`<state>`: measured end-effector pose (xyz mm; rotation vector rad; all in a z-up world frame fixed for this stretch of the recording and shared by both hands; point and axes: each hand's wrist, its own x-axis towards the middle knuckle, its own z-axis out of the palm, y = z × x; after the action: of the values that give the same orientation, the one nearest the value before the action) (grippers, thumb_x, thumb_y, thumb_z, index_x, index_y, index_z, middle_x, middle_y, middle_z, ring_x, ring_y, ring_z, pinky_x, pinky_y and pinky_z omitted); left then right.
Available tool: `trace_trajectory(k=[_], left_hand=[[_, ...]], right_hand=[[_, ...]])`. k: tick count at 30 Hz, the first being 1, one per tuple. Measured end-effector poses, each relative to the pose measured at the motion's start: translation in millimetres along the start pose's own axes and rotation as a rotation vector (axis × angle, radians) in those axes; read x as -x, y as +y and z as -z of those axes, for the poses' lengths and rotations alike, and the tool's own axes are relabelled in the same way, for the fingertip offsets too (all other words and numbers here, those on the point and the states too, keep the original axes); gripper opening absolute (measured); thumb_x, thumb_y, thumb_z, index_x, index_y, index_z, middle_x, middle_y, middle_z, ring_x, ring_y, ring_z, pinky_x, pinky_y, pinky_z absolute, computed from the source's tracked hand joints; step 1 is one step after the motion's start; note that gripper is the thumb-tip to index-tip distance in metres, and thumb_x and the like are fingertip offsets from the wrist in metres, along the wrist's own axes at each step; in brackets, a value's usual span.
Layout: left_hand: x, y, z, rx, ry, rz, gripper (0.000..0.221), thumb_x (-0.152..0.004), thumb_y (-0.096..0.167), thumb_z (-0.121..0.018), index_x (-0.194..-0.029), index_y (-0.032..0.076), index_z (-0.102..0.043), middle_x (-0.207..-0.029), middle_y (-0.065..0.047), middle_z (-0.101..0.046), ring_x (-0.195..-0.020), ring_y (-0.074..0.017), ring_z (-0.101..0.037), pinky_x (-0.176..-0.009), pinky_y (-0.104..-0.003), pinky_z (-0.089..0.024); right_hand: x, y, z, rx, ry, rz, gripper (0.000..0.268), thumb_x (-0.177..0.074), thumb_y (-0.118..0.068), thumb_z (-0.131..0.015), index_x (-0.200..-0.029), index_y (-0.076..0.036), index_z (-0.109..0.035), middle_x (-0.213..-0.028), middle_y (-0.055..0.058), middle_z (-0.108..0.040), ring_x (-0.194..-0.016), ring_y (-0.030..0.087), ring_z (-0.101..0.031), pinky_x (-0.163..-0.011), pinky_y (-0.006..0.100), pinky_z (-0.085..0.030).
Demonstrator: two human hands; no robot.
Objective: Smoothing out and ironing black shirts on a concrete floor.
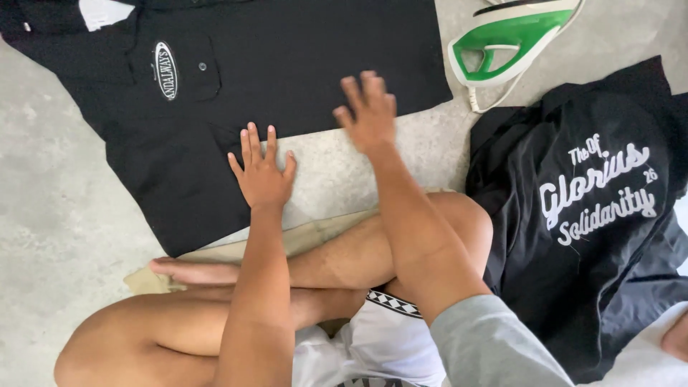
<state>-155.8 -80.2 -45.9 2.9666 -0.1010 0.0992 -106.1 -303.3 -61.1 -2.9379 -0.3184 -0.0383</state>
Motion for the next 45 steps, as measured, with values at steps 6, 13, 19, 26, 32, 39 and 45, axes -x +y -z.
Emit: trace_trajectory(k=[6,13,19,26,32,39,45], left_hand=[[0.4,1.3,7.3,-0.011,-0.031,0.014,0.055,-0.09,0.047,-0.039,-0.141,0.026,-0.037,-0.15,-0.005,-0.024,-0.139,-0.019,-0.018,-0.106,-0.054,-0.015],[-0.7,-0.7,4.2,-0.023,-0.032,0.012,0.055,-0.089,0.047,-0.039,-0.14,0.027,-0.038,-0.151,-0.004,-0.023,-0.139,-0.0182,-0.018,-0.107,-0.053,-0.018],[-1.2,2.3,5.5,0.002,-0.037,0.023,0.053,-0.089,0.045,-0.038,-0.14,0.027,-0.038,-0.151,-0.003,-0.023,-0.139,-0.0179,-0.018,-0.107,-0.053,-0.017],[2.3,5.4,12.4,-0.004,-0.104,0.033,0.057,-0.088,0.047,-0.038,-0.141,0.026,-0.036,-0.152,-0.005,-0.023,-0.14,-0.0192,-0.018,-0.108,-0.055,-0.016],[-1.0,5.2,24.6,-0.004,-0.278,0.084,0.061,-0.089,0.053,-0.031,-0.144,0.029,-0.026,-0.154,-0.002,-0.013,-0.142,-0.0162,-0.008,-0.109,-0.057,-0.012],[-3.7,14.9,1.8,-0.071,-0.233,0.15,0.064,-0.087,0.053,-0.033,-0.142,0.02,-0.035,-0.152,-0.011,-0.02,-0.141,-0.0218,-0.011,-0.107,-0.057,-0.011],[1.6,114.2,21.3,0.037,-0.308,-0.273,0.061,-0.087,0.041,-0.042,-0.143,0.021,-0.03,-0.152,-0.008,-0.016,-0.14,-0.0226,-0.018,-0.11,-0.05,-0.017]], right_hand=[[-5.5,6.9,7.0,-0.064,-0.019,-1.022,0.074,-0.097,-0.053,-0.036,-0.146,-0.008,-0.005,-0.15,0.021,-0.004,-0.141,0.031,-0.006,-0.114,0.045,-0.013],[-6.9,-41.4,23.5,-0.109,-0.28,-0.083,0.064,-0.092,-0.055,-0.035,-0.147,-0.029,-0.014,-0.153,0.008,-0.003,-0.142,0.025,-0.005,-0.114,0.047,-0.012],[15.5,86.9,32.6,0.075,-0.533,-0.567,0.073,-0.088,-0.065,-0.025,-0.147,-0.029,-0.004,-0.152,0.01,-0.002,-0.14,0.024,-0.008,-0.108,0.053,-0.019],[62.8,146.2,44.6,-0.024,-0.52,-0.776,0.075,-0.083,-0.057,-0.039,-0.144,-0.014,-0.027,-0.141,0.019,-0.034,-0.124,0.036,-0.042,-0.092,0.053,-0.038],[49.7,126.2,69.8,-0.127,-0.271,-0.705,0.061,-0.085,-0.051,-0.047,-0.139,-0.024,-0.037,-0.127,0.01,-0.048,-0.118,0.029,-0.049,-0.09,0.051,-0.042],[60.8,127.3,67.2,-0.264,-0.309,-0.869,0.042,-0.079,-0.039,-0.05,-0.105,-0.012,-0.068,-0.098,0.016,-0.065,-0.09,0.034,-0.064,-0.075,0.05,-0.051],[47.9,112.6,92.8,-0.199,-0.163,-0.758,0.043,-0.087,-0.035,-0.052,-0.126,-0.016,-0.053,-0.114,0.012,-0.058,-0.104,0.029,-0.059,-0.089,0.044,-0.044]])
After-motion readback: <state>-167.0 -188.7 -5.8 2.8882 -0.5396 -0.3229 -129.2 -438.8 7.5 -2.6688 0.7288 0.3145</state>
